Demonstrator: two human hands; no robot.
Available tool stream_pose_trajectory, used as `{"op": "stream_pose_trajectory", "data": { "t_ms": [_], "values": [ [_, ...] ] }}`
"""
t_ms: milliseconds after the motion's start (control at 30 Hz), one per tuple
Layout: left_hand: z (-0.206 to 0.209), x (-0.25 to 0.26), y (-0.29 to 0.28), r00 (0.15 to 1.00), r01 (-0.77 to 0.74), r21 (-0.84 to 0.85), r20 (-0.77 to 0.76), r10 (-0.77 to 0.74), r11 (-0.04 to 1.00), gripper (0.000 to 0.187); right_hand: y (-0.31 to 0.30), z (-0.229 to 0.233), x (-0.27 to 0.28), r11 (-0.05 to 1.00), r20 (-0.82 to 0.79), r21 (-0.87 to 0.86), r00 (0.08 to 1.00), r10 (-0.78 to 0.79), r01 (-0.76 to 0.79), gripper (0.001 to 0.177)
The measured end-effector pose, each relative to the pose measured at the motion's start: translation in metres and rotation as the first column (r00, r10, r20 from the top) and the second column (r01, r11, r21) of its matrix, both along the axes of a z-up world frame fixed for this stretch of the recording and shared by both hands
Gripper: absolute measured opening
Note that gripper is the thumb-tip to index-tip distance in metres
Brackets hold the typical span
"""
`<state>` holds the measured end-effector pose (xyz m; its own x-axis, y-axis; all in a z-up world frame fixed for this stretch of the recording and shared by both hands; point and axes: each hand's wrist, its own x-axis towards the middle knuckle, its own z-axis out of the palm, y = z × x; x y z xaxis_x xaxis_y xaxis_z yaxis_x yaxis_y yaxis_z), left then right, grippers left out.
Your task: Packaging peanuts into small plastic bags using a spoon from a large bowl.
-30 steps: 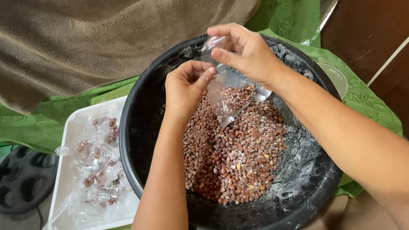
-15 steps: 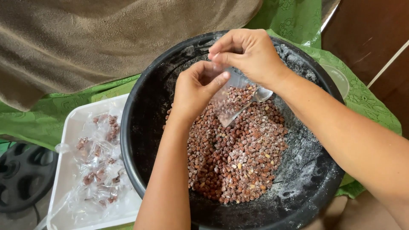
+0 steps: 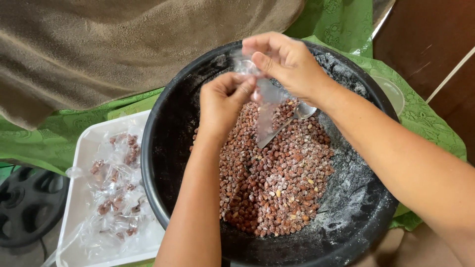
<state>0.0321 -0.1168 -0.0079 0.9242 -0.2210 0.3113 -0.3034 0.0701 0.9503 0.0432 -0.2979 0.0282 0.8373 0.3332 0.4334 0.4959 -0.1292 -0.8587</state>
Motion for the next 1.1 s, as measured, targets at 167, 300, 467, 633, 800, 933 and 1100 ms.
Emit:
{"op": "stream_pose_trajectory", "data": {
  "t_ms": [167, 300, 467, 633, 800, 933, 1100],
  "values": [
    [0.000, 0.004, 0.003, 0.962, -0.272, 0.048, 0.046, 0.270, 0.961, 0.013, 0.007, -0.001, -0.007, 0.985, -0.228, -0.169, 0.974, -0.011, -0.028, 0.029],
    [0.014, -0.005, -0.004, 0.911, -0.373, 0.002, 0.193, 0.366, 0.928, 0.014, 0.006, -0.017, 0.002, 0.984, -0.142, -0.175, 0.990, 0.001, -0.026, 0.010],
    [0.013, 0.001, -0.005, 0.922, -0.344, -0.065, 0.165, 0.350, 0.937, 0.010, 0.011, -0.011, -0.008, 0.975, -0.128, -0.218, 0.992, 0.004, -0.032, 0.020],
    [0.007, 0.008, 0.005, 0.908, -0.396, -0.081, 0.111, 0.403, 0.915, 0.016, 0.021, -0.005, -0.016, 0.961, -0.154, -0.261, 0.987, 0.050, -0.090, 0.011],
    [0.026, -0.002, 0.015, 0.957, -0.281, -0.459, -0.064, 0.284, 0.843, 0.013, 0.021, -0.011, -0.006, 0.853, -0.128, -0.520, 0.991, -0.039, -0.033, 0.010],
    [0.026, -0.002, 0.017, 0.952, -0.295, -0.497, -0.080, 0.295, 0.816, 0.021, 0.030, -0.006, -0.014, 0.846, -0.185, -0.531, 0.981, -0.064, -0.045, 0.019],
    [0.020, 0.006, 0.030, 0.945, -0.318, -0.609, -0.145, 0.292, 0.727, 0.018, 0.041, -0.001, -0.031, 0.765, -0.376, -0.602, 0.926, -0.019, -0.229, 0.010]
  ]
}}
